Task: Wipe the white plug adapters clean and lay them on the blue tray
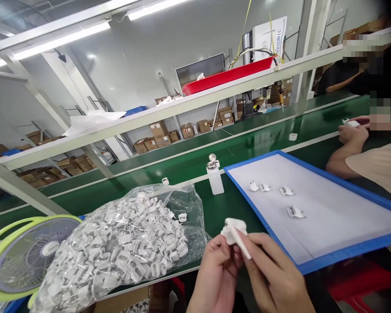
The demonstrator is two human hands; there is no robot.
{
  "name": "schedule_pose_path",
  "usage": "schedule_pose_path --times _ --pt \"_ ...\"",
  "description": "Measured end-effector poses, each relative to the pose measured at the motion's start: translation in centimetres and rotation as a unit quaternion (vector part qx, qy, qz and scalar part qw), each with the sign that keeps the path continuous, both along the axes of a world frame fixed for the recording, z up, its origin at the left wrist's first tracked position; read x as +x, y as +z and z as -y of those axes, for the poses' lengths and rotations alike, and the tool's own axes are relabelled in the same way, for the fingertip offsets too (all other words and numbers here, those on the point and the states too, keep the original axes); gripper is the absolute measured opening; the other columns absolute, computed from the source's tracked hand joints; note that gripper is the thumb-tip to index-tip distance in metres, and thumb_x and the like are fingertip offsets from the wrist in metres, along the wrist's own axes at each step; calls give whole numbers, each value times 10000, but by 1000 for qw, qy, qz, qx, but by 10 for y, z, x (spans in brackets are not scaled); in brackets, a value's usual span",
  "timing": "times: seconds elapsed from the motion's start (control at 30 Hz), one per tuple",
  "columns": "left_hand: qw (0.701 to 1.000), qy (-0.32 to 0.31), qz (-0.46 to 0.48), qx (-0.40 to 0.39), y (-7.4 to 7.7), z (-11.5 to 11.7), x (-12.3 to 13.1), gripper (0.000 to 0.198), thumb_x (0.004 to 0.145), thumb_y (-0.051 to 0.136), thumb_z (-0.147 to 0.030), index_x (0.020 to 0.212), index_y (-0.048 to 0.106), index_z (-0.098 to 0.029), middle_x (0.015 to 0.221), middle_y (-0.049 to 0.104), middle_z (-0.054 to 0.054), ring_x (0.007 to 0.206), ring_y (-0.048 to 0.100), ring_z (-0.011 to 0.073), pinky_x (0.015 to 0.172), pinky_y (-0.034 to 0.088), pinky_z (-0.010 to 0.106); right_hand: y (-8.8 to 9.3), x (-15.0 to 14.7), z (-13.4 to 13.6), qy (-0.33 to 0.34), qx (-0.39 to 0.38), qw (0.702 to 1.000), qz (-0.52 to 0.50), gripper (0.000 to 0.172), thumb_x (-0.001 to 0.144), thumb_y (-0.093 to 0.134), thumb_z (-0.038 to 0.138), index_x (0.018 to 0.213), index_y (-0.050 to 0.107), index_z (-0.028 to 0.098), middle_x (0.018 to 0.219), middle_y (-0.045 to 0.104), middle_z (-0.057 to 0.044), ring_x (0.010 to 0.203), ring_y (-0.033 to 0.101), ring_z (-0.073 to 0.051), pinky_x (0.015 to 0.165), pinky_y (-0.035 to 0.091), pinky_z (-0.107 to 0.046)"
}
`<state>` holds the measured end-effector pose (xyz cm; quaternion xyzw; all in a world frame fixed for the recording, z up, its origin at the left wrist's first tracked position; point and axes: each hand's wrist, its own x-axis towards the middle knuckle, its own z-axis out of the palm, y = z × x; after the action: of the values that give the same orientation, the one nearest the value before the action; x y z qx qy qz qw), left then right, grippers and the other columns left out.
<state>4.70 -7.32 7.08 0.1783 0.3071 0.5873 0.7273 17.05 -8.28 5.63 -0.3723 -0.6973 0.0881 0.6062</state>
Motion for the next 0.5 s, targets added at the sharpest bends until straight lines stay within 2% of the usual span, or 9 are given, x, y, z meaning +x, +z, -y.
schedule_pose_path --times 0.1,0.23,0.3,0.37,0.43,0.5 --pt "995 -8 -86 52 -3 0 4 371 640 941 -403 757 752 -107 661 558 0 609 443 81 591 394 185 3 4 -7 73 -26 997 27 509 987 480 98 1454 564 280 1122 670 -99 933 697 -189 768 593 -246" --pt "990 -3 -132 57 3 -9 16 372 675 915 -418 835 771 -115 697 588 16 625 452 95 618 392 206 -1 8 -13 75 -51 996 19 512 999 457 109 1470 545 288 1058 666 -88 895 694 -179 771 598 -237" --pt "990 20 -137 42 7 -18 26 372 691 897 -450 803 760 -123 695 598 18 626 476 102 615 404 207 -4 9 -12 68 -44 997 10 540 987 461 93 1482 534 296 1012 660 -79 895 689 -179 807 594 -247" --pt "984 45 -166 39 8 -28 40 384 697 880 -481 767 740 -131 668 593 9 606 483 104 583 399 202 -7 11 -12 54 -66 996 -37 497 993 467 117 1438 584 305 974 648 -68 874 683 -173 811 584 -241" --pt "965 71 -244 72 6 -36 55 348 732 849 -469 776 734 -143 663 600 3 603 501 113 572 407 201 -9 17 -14 41 -139 982 -125 366 1016 489 216 1320 679 289 941 631 -62 815 665 -165 750 568 -216" --pt "912 115 -371 130 2 -43 70 238 811 777 -402 825 747 -167 682 630 4 625 542 135 592 441 210 -11 28 -22 60 -234 943 -228 288 1020 520 346 1167 745 243 907 613 -58 713 621 -149 636 535 -198"
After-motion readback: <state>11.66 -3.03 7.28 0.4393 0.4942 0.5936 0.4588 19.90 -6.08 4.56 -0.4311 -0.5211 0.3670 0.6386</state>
